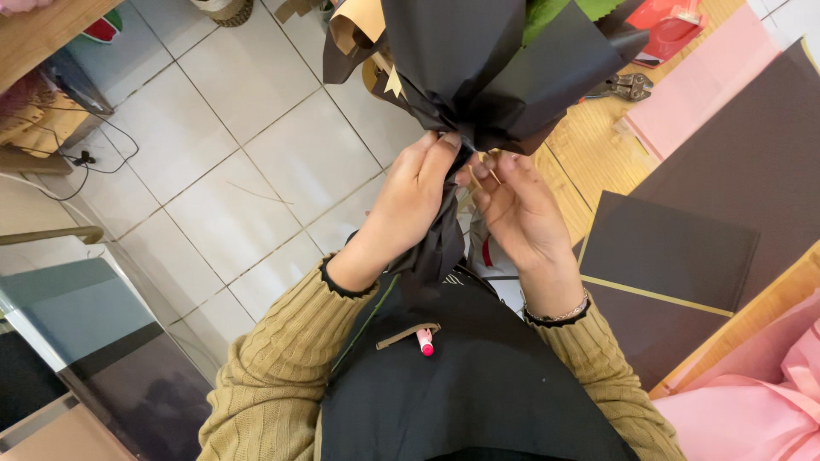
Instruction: The person wraps a red rose in black paper, secures the paper with tape, and trims the stem using shears at a design station.
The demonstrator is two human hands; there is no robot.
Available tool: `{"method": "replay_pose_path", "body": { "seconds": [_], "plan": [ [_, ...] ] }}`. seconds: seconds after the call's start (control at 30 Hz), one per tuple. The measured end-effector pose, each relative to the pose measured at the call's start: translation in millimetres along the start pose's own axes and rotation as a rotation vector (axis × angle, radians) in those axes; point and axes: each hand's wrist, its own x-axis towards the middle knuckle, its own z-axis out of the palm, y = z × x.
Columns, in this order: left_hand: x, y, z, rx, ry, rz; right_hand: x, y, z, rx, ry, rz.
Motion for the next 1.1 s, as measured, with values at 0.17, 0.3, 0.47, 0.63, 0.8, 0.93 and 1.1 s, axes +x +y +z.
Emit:
{"method": "replay_pose_path", "body": {
  "seconds": [0.17,0.3,0.47,0.63,0.8,0.93,1.1],
  "plan": [
    [-7,12,2,-0.017,-0.018,-0.009,6,5,-11,0.149,-0.097,0.099],
    [-8,12,0,0.042,0.028,0.008,0,6,5,0.027,-0.052,-0.05],
    [-10,14,3,0.147,0.089,0.013,0,7,8,-0.08,0.079,-0.201],
    [-6,9,5,0.141,0.093,0.046,1,7,14,-0.064,0.134,-0.211],
    [-4,-2,8,0.037,0.08,0.058,2,15,32,-0.124,0.173,-0.401],
    [0,-10,9,-0.031,0.055,0.107,12,16,23,-0.204,0.166,-0.605],
    [-1,7,10,-0.058,0.028,0.135,18,14,12,-0.41,0.184,-0.806]
  ]
}}
